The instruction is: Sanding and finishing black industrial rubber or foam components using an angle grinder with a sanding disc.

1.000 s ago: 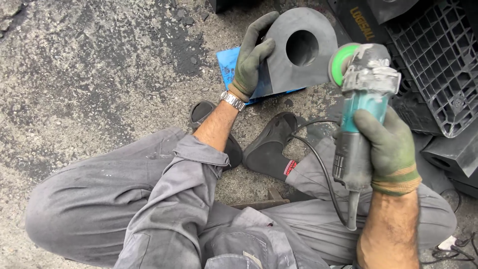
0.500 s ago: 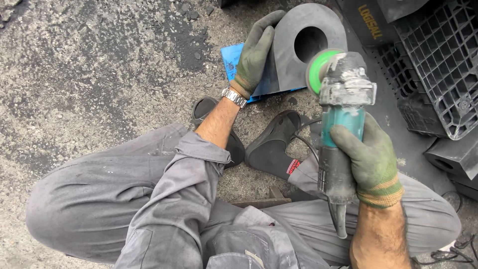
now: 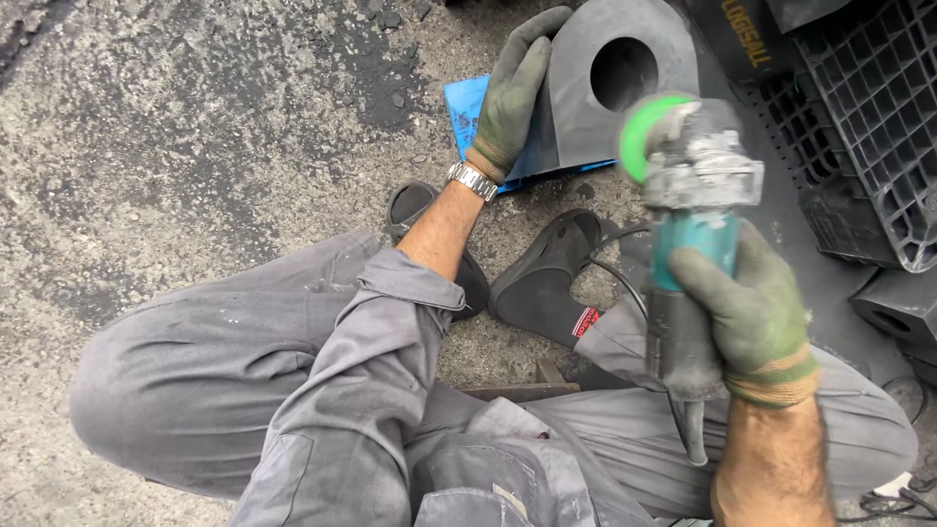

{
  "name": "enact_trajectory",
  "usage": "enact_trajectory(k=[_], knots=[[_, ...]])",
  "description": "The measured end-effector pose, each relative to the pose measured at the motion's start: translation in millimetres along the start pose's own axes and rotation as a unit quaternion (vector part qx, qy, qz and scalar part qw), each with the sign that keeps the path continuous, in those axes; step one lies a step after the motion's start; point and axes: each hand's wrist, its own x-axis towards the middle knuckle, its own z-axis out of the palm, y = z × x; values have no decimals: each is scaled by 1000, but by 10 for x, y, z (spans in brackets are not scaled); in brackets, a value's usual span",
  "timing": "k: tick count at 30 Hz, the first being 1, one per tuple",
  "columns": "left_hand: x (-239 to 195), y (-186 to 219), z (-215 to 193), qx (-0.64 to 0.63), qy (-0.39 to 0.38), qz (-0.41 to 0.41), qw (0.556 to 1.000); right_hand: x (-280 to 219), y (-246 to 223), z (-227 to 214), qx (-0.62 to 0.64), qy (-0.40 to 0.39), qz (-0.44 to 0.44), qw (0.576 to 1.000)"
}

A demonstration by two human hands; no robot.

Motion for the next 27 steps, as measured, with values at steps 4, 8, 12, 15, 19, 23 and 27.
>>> enact_trajectory(k=[4,8,12,15,19,23,27], knots=[[20,-103,-62,-25,-23,6,999,-17,-136,201,-157,-53,-26,986],[12,-51,-64,15,-21,-5,1000,-44,-81,106,-149,-57,-53,986],[16,-110,-42,-26,-11,2,1000,-48,-9,-35,-36,-2,0,999],[14,-101,-72,-25,-9,5,1000,-29,-36,83,-63,-17,-13,998],[4,-46,-85,40,-18,32,999,-44,-95,192,-201,-48,-44,977],[4,-67,-59,-7,-24,13,1000,-50,-6,37,-79,-68,-27,994],[20,-116,-48,-26,-4,1,1000,-25,37,-47,-30,-1,-17,999]])
